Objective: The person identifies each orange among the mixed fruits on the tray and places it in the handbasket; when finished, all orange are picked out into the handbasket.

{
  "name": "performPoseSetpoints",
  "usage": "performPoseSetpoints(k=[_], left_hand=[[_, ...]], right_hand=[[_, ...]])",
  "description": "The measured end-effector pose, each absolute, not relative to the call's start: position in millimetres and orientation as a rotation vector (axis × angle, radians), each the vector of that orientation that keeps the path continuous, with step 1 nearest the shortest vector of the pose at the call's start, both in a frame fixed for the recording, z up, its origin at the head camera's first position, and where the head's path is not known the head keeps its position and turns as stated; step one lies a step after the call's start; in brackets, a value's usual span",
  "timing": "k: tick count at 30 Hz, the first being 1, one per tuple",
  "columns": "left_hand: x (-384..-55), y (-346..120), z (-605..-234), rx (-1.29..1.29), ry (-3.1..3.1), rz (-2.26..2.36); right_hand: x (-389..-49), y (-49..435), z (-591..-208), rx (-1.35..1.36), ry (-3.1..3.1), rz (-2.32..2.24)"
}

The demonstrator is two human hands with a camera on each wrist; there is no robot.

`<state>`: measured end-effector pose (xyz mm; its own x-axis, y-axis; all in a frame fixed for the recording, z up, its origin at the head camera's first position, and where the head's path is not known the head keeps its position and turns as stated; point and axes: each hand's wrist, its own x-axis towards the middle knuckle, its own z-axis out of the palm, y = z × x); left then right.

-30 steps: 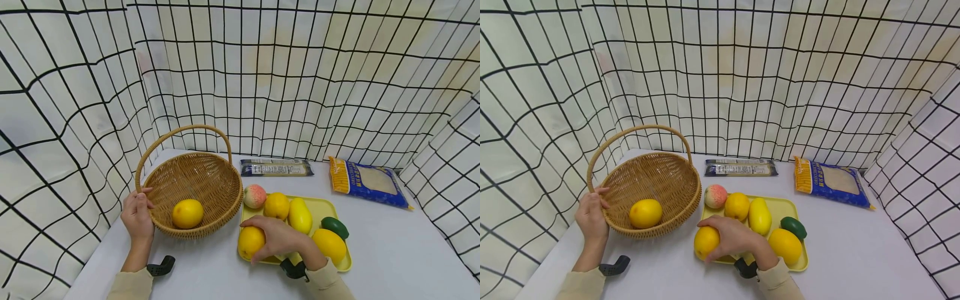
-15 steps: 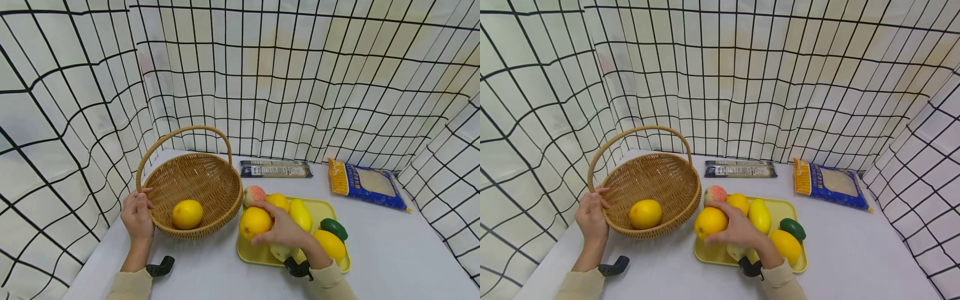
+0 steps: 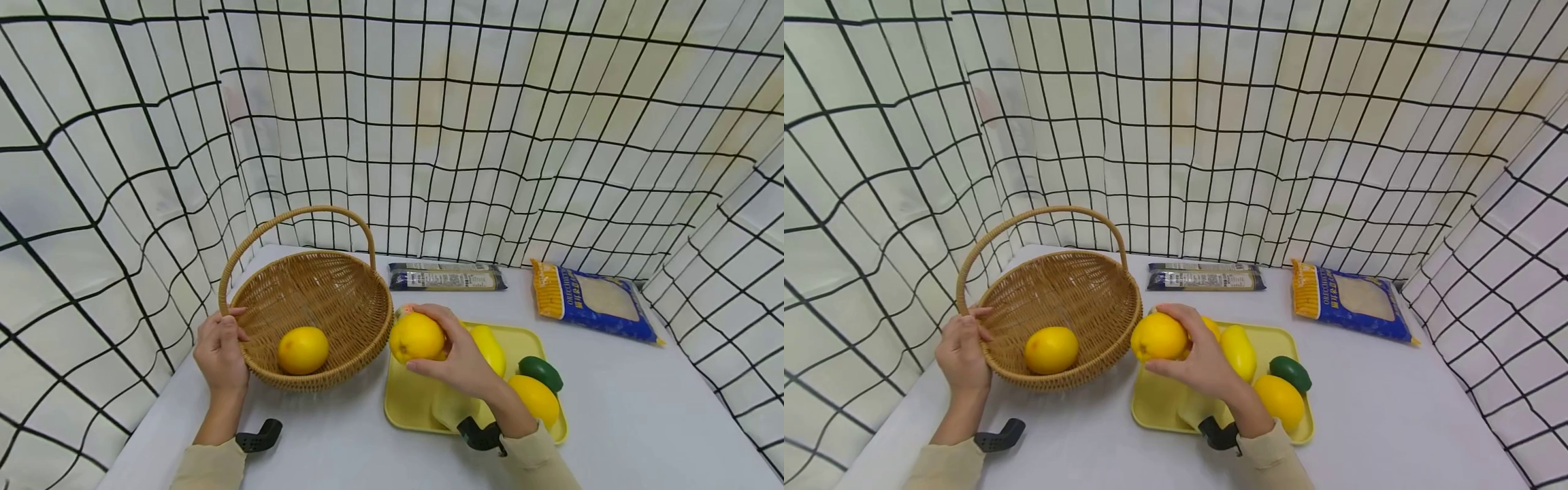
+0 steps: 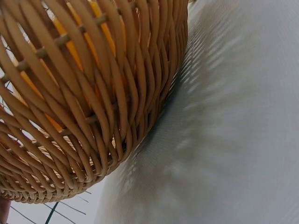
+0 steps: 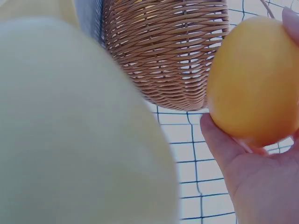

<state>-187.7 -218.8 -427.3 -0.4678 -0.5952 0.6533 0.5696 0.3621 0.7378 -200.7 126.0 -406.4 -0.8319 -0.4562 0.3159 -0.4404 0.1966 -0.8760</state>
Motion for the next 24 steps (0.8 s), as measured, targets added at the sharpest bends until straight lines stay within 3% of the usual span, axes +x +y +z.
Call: performPoseSetpoints(k=[24], left_hand=[[-188, -220, -427, 0.0, -1.545, -1.371]], right_hand=[[-231, 57, -369, -1.026, 2.458, -1.524]])
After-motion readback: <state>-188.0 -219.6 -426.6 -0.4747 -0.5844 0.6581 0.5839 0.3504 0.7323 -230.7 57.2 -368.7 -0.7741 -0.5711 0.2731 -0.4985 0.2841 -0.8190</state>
